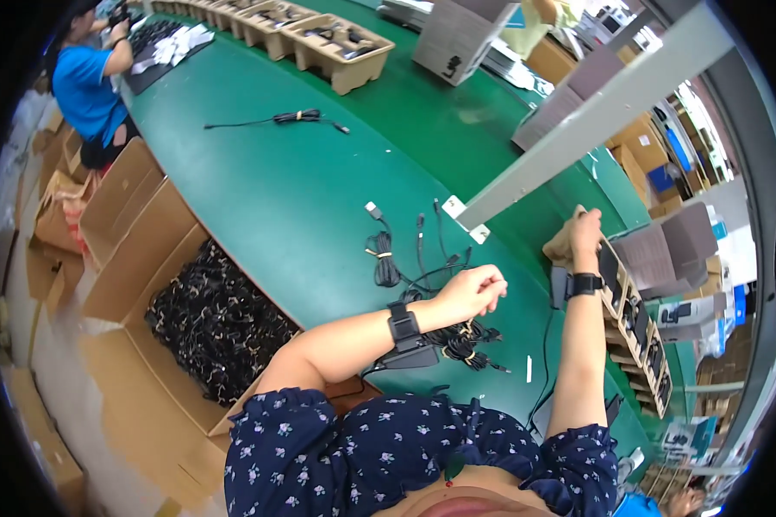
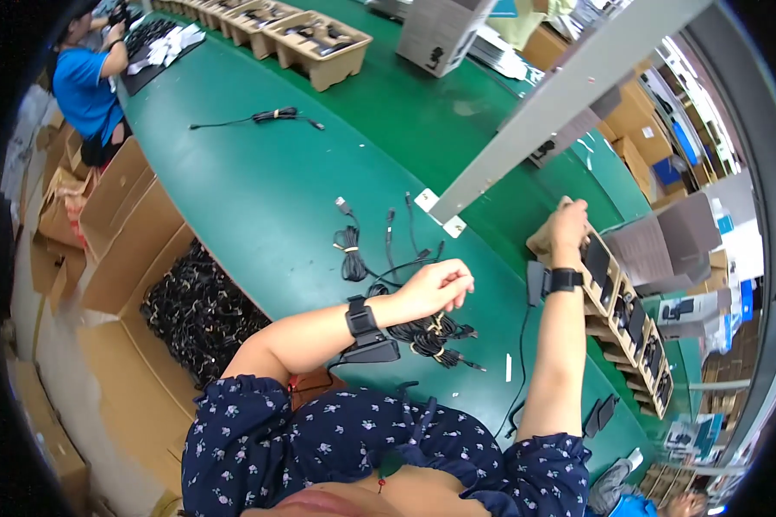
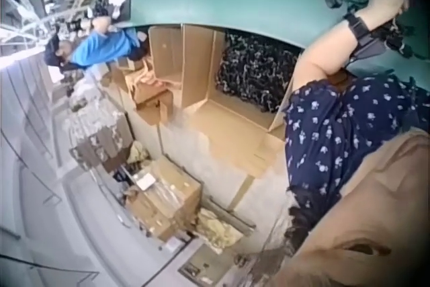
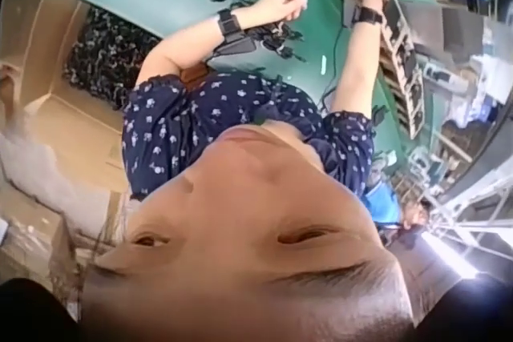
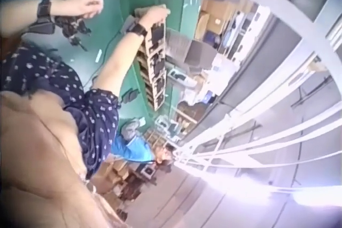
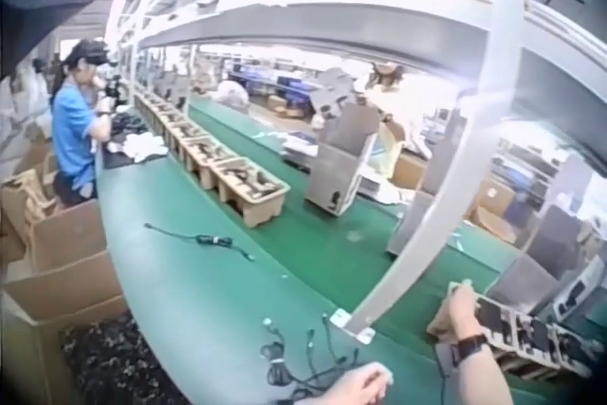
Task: The person reaches into a box to retrieve mesh pads and places them on the table, then fits bundles of cables into the pads and places the assemblies into a tray.
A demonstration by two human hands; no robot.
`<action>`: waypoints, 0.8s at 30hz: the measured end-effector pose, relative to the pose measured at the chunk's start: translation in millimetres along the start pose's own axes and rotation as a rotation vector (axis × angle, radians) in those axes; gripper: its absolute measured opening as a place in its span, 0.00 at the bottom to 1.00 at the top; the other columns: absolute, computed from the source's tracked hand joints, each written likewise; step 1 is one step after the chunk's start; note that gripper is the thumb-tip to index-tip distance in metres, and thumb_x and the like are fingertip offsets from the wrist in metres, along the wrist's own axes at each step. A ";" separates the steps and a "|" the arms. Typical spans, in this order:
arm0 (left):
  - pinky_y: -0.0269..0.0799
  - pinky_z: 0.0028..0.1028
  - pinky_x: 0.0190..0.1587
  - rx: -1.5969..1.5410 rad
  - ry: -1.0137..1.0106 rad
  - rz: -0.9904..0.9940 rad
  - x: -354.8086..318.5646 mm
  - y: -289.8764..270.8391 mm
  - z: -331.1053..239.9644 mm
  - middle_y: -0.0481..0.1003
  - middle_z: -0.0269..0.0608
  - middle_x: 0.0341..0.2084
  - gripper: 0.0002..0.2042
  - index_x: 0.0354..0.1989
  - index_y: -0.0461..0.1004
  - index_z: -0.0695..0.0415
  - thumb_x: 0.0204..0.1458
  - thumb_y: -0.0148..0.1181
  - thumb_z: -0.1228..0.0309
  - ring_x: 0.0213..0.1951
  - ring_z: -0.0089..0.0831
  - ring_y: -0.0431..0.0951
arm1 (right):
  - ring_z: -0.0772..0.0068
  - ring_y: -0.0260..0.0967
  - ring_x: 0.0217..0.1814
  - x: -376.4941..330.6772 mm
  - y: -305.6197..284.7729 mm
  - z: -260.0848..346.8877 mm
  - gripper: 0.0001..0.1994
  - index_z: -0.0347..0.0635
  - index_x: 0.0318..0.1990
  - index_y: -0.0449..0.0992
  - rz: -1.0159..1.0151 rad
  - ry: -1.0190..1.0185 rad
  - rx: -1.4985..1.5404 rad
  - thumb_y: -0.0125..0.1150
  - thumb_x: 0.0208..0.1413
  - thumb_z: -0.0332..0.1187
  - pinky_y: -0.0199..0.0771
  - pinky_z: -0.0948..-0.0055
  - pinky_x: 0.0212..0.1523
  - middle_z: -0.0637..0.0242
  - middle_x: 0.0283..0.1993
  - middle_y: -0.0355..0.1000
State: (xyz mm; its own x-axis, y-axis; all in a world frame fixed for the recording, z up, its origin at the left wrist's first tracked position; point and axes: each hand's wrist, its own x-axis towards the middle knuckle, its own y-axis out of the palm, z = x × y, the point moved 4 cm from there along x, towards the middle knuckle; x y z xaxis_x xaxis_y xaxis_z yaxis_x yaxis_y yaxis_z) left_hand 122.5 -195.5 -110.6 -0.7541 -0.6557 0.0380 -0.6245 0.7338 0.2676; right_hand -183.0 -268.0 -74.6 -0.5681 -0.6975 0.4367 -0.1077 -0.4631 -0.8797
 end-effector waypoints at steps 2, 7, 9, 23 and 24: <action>0.62 0.17 0.20 0.013 0.027 -0.003 -1.8 -1.1 1.3 0.68 0.32 0.16 0.07 0.30 0.66 0.60 0.56 0.46 0.70 0.18 0.16 0.66 | 0.42 0.67 0.40 -5.5 -8.1 1.9 0.15 0.35 0.36 0.66 0.096 -0.024 -0.107 0.45 0.53 0.40 0.67 0.52 0.42 0.46 0.36 0.70; 0.62 0.20 0.19 0.077 0.079 -0.060 -5.0 -6.1 -4.4 0.69 0.33 0.15 0.08 0.29 0.66 0.60 0.56 0.46 0.69 0.17 0.18 0.66 | 0.48 0.68 0.37 -17.5 -28.5 -7.1 0.12 0.39 0.31 0.68 0.033 -0.160 -0.077 0.55 0.49 0.40 0.67 0.56 0.38 0.50 0.32 0.71; 0.62 0.20 0.19 0.092 0.127 -0.099 -5.3 -10.3 -5.1 0.69 0.33 0.15 0.08 0.28 0.66 0.60 0.56 0.46 0.69 0.16 0.18 0.66 | 0.47 0.69 0.36 -14.5 -22.9 -11.7 0.14 0.37 0.33 0.66 0.102 -0.048 -0.057 0.57 0.49 0.39 0.67 0.56 0.39 0.49 0.32 0.71; 0.65 0.28 0.26 0.484 0.929 -1.013 -197.2 -136.6 -113.6 0.68 0.41 0.24 0.02 0.31 0.69 0.58 0.49 0.53 0.75 0.23 0.33 0.70 | 0.58 0.67 0.36 -69.2 -86.7 102.5 0.07 0.44 0.37 0.72 -0.085 -0.655 -0.061 0.49 0.54 0.32 0.67 0.63 0.37 0.58 0.36 0.68; 0.67 0.28 0.27 0.602 0.778 -1.112 -221.9 -158.4 -98.0 0.69 0.42 0.25 0.03 0.32 0.68 0.58 0.49 0.53 0.75 0.26 0.34 0.71 | 0.58 0.67 0.36 -81.0 -88.9 122.5 0.07 0.44 0.37 0.72 -0.084 -0.670 -0.055 0.49 0.54 0.32 0.67 0.63 0.37 0.58 0.36 0.68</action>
State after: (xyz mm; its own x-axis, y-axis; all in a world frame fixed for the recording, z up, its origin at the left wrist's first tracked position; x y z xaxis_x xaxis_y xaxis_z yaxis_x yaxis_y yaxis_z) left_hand 408.7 -183.7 -67.1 0.3294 -0.7020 0.6314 -0.9286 -0.3618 0.0822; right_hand -27.5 -237.3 -8.7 0.0709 -0.8567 0.5110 -0.1805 -0.5148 -0.8381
